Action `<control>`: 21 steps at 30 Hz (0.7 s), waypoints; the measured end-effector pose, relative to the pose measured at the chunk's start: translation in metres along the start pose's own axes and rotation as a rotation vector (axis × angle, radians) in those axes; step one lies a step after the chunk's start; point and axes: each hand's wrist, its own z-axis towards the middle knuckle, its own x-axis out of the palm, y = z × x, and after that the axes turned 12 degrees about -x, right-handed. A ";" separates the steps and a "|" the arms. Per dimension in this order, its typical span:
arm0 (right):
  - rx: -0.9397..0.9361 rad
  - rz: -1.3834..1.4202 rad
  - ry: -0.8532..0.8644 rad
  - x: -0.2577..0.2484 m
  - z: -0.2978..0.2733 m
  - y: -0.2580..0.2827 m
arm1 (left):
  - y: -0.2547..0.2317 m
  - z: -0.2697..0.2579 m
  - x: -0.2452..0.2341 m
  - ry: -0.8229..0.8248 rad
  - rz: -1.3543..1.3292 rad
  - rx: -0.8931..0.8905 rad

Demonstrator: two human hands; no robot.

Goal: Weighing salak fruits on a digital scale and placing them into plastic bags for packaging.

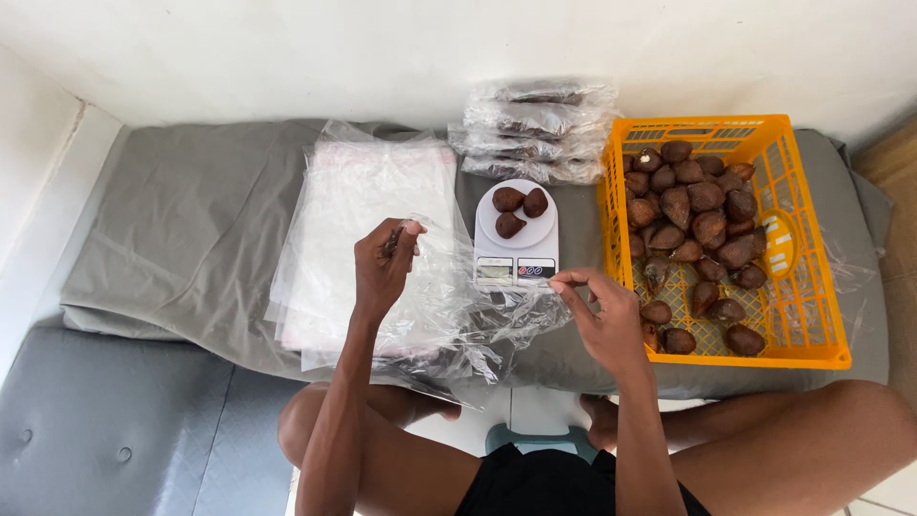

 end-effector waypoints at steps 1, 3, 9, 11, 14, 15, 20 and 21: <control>0.004 0.000 0.000 -0.001 -0.001 0.000 | 0.001 -0.001 0.000 0.002 0.000 -0.003; -0.045 -0.035 0.002 -0.002 -0.002 0.001 | 0.004 -0.001 0.001 -0.011 0.007 0.021; -0.214 -0.199 -0.054 -0.010 0.020 0.045 | 0.021 0.002 0.002 -0.082 0.138 0.137; -0.236 -0.155 -0.035 0.005 0.012 0.038 | 0.027 -0.001 0.008 -0.070 0.153 0.179; -0.279 -0.163 0.023 0.020 0.007 0.036 | 0.026 -0.008 0.018 -0.008 0.168 0.235; -0.301 -0.208 0.068 0.024 0.007 0.036 | 0.024 -0.011 0.020 0.036 0.172 0.245; -0.280 -0.320 0.131 0.029 0.007 0.029 | 0.025 -0.020 0.028 0.082 0.195 0.282; -0.283 -0.349 0.125 0.031 0.005 0.025 | 0.027 -0.021 0.030 0.086 0.200 0.296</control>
